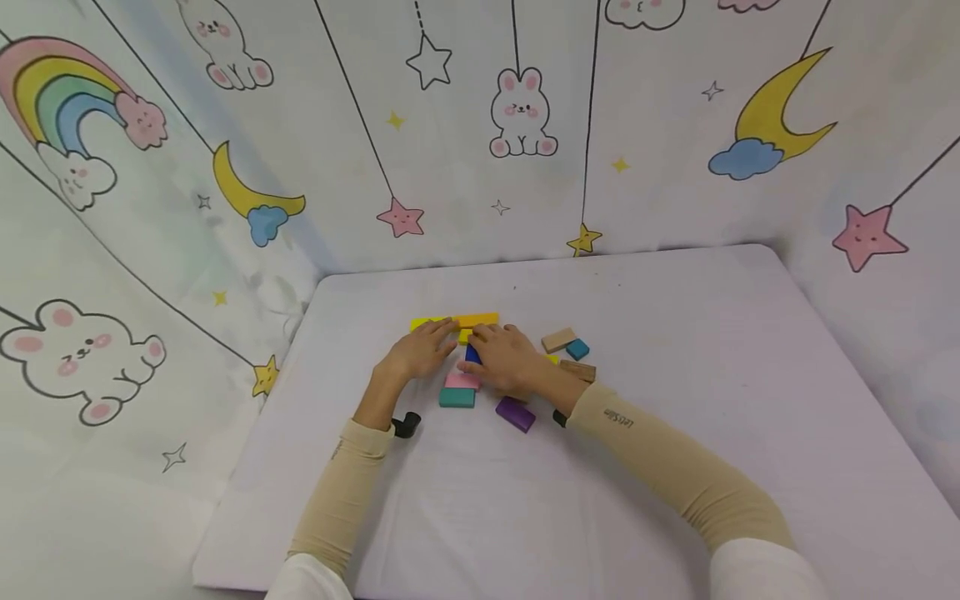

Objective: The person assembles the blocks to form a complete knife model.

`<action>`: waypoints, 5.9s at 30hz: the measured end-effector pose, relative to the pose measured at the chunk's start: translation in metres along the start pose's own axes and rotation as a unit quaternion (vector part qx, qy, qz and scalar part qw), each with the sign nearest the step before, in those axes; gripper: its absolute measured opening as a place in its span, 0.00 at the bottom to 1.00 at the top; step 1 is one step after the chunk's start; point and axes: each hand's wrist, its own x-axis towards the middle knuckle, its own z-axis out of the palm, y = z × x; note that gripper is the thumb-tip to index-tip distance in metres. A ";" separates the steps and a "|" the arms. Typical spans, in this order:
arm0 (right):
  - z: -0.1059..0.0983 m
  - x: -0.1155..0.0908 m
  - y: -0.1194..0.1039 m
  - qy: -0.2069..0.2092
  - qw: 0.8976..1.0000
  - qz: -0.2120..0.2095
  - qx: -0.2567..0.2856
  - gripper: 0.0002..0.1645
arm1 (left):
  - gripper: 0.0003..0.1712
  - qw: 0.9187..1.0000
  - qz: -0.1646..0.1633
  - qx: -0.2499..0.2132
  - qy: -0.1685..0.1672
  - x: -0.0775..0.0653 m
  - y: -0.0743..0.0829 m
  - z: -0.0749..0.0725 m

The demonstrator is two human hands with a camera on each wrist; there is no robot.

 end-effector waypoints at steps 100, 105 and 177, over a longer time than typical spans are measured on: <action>-0.009 -0.028 0.057 -0.016 0.998 0.054 0.005 0.44 | 0.35 0.999 -0.035 -0.038 -0.017 -0.003 0.013 -0.006; -0.009 -0.027 0.057 -0.011 0.999 0.048 0.000 0.44 | 0.35 0.998 -0.038 -0.036 -0.020 -0.003 0.012 -0.005; -0.015 -0.089 0.058 0.081 0.995 0.040 0.053 0.25 | 0.33 0.999 -0.024 -0.024 -0.008 -0.002 0.017 -0.008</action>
